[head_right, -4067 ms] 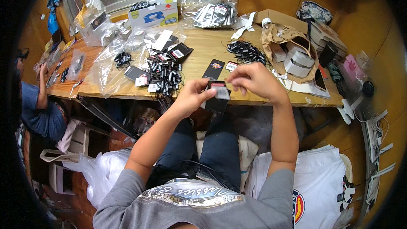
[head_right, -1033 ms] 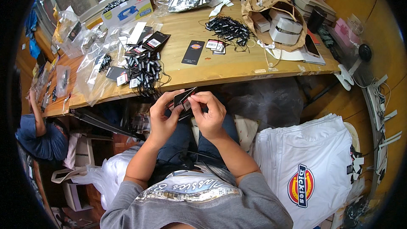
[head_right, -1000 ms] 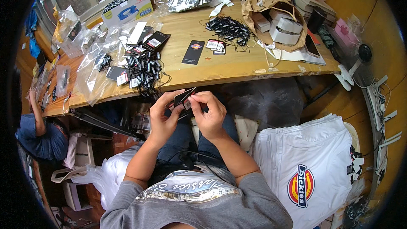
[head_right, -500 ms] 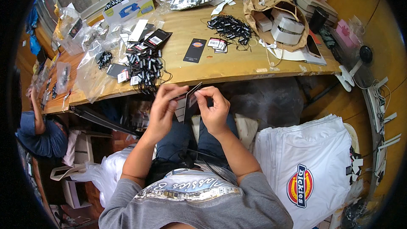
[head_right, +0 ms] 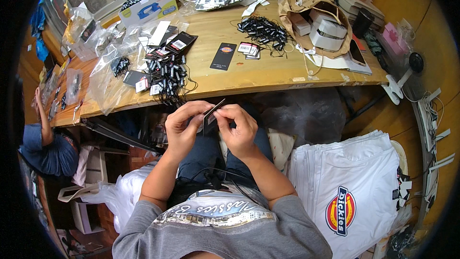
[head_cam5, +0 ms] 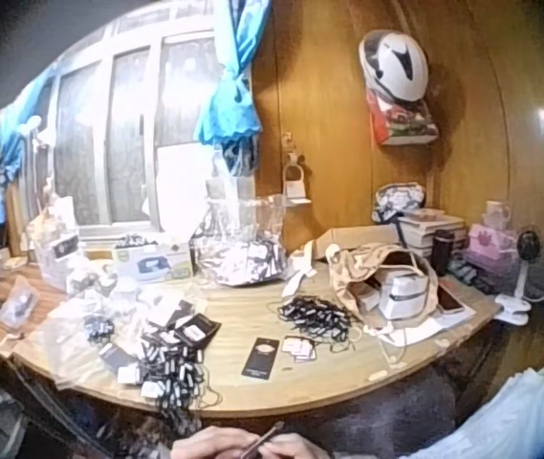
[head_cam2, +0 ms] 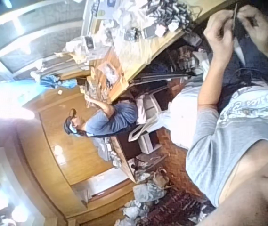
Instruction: The person sits at a cluttered table and repeatedly picks up small black tags and black cords. They thread the cords through the tags, fold the tags, and place the assembled items into a pile on the table. The person also handles a roll of white paper or tape and a small white box during the process.
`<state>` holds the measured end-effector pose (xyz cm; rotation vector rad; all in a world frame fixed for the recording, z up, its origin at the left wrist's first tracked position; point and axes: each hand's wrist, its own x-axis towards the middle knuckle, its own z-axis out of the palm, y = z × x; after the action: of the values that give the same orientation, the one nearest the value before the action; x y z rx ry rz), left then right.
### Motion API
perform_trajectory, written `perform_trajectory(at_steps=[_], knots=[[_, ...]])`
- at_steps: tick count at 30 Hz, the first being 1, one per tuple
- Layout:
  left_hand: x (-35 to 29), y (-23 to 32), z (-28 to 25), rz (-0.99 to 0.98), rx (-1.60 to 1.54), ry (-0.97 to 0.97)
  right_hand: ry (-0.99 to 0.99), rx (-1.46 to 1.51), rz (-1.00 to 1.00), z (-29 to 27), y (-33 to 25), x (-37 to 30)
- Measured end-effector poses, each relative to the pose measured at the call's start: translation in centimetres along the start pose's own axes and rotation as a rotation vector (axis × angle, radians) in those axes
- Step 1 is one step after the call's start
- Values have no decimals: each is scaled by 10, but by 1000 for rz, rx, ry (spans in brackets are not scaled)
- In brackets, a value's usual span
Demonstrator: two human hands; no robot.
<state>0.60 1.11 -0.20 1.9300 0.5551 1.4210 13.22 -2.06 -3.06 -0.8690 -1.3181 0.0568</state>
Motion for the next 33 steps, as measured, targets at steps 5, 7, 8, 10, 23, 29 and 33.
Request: perform_trajectory(at_steps=[5, 7, 8, 10, 23, 29, 33], knots=[[5, -2, -11, -417, -407, -94, -114, 35, 40, -5, -1, 3], [5, -5, -10, -547, -557, -75, -160, 74, 76, -5, -1, 1], [3, -11, -9, -535, -599, -98, -172, 96, 96, -5, -1, 0], [3, -16, -8, -528, -653, -116, -198, 133, 130, -5, 1, 0], [1, -17, -32, -427, -522, 94, -524, 222, 586, -36, 19, 3], [-4, -19, -30, -449, -653, 169, -393, 644, 850, -40, 17, 5], [-4, -11, -22, -471, -509, 23, -281, 805, 869, -37, 15, 9]])
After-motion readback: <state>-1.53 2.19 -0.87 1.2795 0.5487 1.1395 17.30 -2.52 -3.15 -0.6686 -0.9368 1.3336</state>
